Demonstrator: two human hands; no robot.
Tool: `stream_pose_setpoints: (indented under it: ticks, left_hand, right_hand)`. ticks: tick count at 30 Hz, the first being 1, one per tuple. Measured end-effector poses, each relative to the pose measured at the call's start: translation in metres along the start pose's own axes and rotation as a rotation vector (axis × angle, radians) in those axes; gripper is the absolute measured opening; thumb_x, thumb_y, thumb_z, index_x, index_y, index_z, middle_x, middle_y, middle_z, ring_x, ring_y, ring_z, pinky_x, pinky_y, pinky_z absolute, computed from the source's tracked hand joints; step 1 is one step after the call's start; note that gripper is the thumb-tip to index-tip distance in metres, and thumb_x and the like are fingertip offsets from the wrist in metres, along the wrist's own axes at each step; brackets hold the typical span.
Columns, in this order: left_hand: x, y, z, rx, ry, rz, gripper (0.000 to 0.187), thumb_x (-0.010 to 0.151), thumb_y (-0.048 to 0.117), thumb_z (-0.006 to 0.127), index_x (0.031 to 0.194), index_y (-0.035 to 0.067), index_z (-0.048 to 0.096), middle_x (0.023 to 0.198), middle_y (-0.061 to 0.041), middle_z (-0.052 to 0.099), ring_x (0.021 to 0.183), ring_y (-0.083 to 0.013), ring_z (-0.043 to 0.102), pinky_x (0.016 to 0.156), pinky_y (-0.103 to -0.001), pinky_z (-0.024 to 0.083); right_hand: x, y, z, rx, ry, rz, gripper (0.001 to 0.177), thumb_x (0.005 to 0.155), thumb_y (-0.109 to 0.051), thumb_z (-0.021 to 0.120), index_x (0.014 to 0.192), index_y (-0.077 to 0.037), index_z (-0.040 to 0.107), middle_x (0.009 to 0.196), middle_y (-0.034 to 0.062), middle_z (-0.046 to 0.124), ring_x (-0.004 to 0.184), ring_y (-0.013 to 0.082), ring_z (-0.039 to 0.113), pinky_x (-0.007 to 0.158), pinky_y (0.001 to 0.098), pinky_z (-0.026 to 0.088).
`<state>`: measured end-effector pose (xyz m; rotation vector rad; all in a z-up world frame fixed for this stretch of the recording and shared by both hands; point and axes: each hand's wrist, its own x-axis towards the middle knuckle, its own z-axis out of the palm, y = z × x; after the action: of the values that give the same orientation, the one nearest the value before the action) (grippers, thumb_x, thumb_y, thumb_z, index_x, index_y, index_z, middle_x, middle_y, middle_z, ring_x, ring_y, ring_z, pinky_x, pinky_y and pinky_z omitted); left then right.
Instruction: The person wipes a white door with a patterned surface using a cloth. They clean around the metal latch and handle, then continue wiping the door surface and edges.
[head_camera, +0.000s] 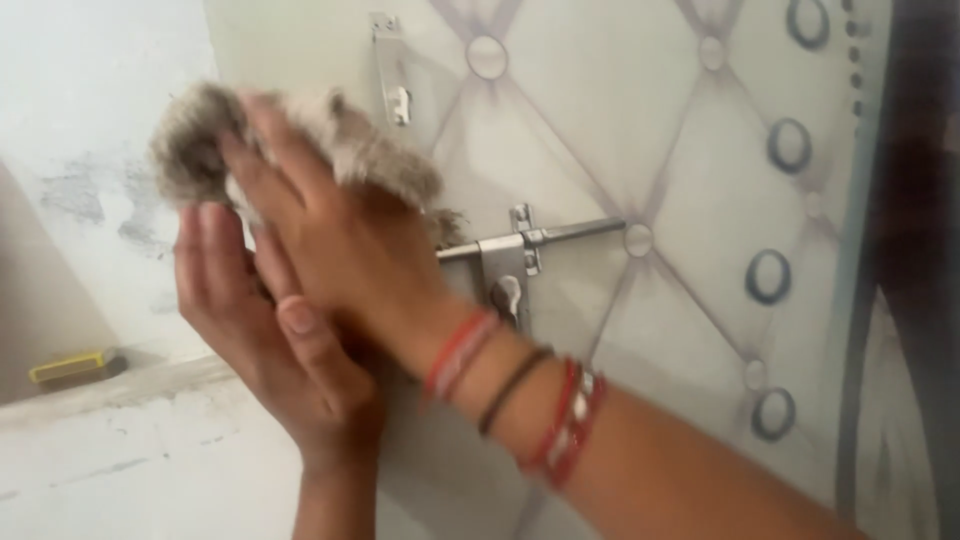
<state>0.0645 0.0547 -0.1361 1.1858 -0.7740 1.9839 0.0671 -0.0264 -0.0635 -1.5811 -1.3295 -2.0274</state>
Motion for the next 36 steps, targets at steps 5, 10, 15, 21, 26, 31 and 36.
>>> stream_pose_setpoints:
  ticks: [5, 10, 15, 21, 26, 31, 36]
  left_hand:
    - [-0.002, 0.007, -0.004, 0.045, 0.0, 0.119, 0.065, 0.118, 0.055, 0.027, 0.161, 0.006, 0.032, 0.163, -0.019, 0.022, 0.159, -0.0348, 0.02, 0.13, -0.046, 0.025]
    - [-0.007, 0.012, -0.013, -0.006, -0.086, -0.055, 0.068, 0.114, 0.056, 0.031, 0.155, 0.003, 0.037, 0.16, -0.016, 0.039, 0.158, -0.0367, 0.022, 0.133, -0.049, 0.025]
    - [-0.008, 0.002, -0.006, -0.171, 0.051, -0.011, 0.061, 0.114, 0.05, 0.027, 0.157, 0.006, 0.032, 0.162, -0.015, 0.036, 0.153, -0.0327, 0.029, 0.134, -0.05, 0.023]
    - [-0.021, -0.005, 0.001, 0.109, 0.099, 0.084, 0.048, 0.122, 0.041, 0.022, 0.158, 0.012, 0.032, 0.164, -0.013, 0.021, 0.151, -0.0278, 0.026, 0.127, -0.044, 0.026]
    - [-0.017, -0.001, -0.002, 0.133, 0.16, 0.036, 0.055, 0.118, 0.048, 0.019, 0.16, 0.013, 0.029, 0.164, -0.011, 0.022, 0.158, -0.0294, 0.023, 0.13, -0.047, 0.023]
    - [-0.009, 0.009, -0.006, -0.311, 0.15, -0.082, 0.07, 0.114, 0.064, 0.029, 0.154, 0.007, 0.029, 0.161, -0.013, 0.033, 0.162, -0.0302, 0.02, 0.133, -0.048, 0.016]
    - [-0.004, 0.021, -0.014, -0.398, 0.12, -0.187, 0.075, 0.109, 0.064, 0.037, 0.154, 0.005, 0.033, 0.163, -0.016, 0.038, 0.161, -0.0317, 0.02, 0.142, -0.05, 0.012]
  right_hand:
    - [-0.036, -0.013, -0.003, -0.29, 0.021, -0.022, 0.03, 0.107, -0.025, 0.06, 0.134, -0.012, 0.063, 0.136, 0.0042, 0.059, 0.126, 0.0277, 0.054, 0.096, 0.0371, 0.048]
    - [-0.037, -0.026, -0.029, -0.056, -0.153, -0.07, 0.023, 0.093, -0.02, 0.063, 0.11, -0.005, 0.07, 0.122, 0.0067, 0.068, 0.125, 0.0319, 0.049, 0.103, 0.0453, 0.043]
    - [-0.018, 0.001, -0.032, -0.163, -0.288, -0.226, 0.015, 0.095, -0.017, 0.063, 0.101, -0.007, 0.072, 0.121, 0.0061, 0.07, 0.122, 0.03, 0.052, 0.094, 0.0456, 0.043]
    - [0.041, 0.031, -0.016, -0.123, -0.047, -0.144, 0.032, 0.091, -0.011, 0.064, 0.121, -0.011, 0.076, 0.109, 0.0098, 0.072, 0.1, 0.0306, 0.06, 0.09, 0.0454, 0.051]
    - [0.029, 0.013, 0.0, -0.399, -0.231, 0.084, 0.008, 0.088, -0.017, 0.068, 0.092, -0.012, 0.072, 0.099, 0.0088, 0.072, 0.099, 0.0288, 0.069, 0.083, 0.0431, 0.058]
    - [-0.031, -0.033, -0.035, 0.281, -0.061, 0.154, 0.013, 0.102, -0.016, 0.066, 0.113, -0.01, 0.067, 0.114, 0.0107, 0.069, 0.101, 0.0266, 0.071, 0.085, 0.0393, 0.062]
    - [-0.059, -0.034, -0.05, 0.304, -0.166, -0.019, 0.022, 0.092, -0.012, 0.069, 0.113, -0.007, 0.065, 0.124, 0.014, 0.065, 0.119, 0.0348, 0.062, 0.101, 0.0434, 0.052]
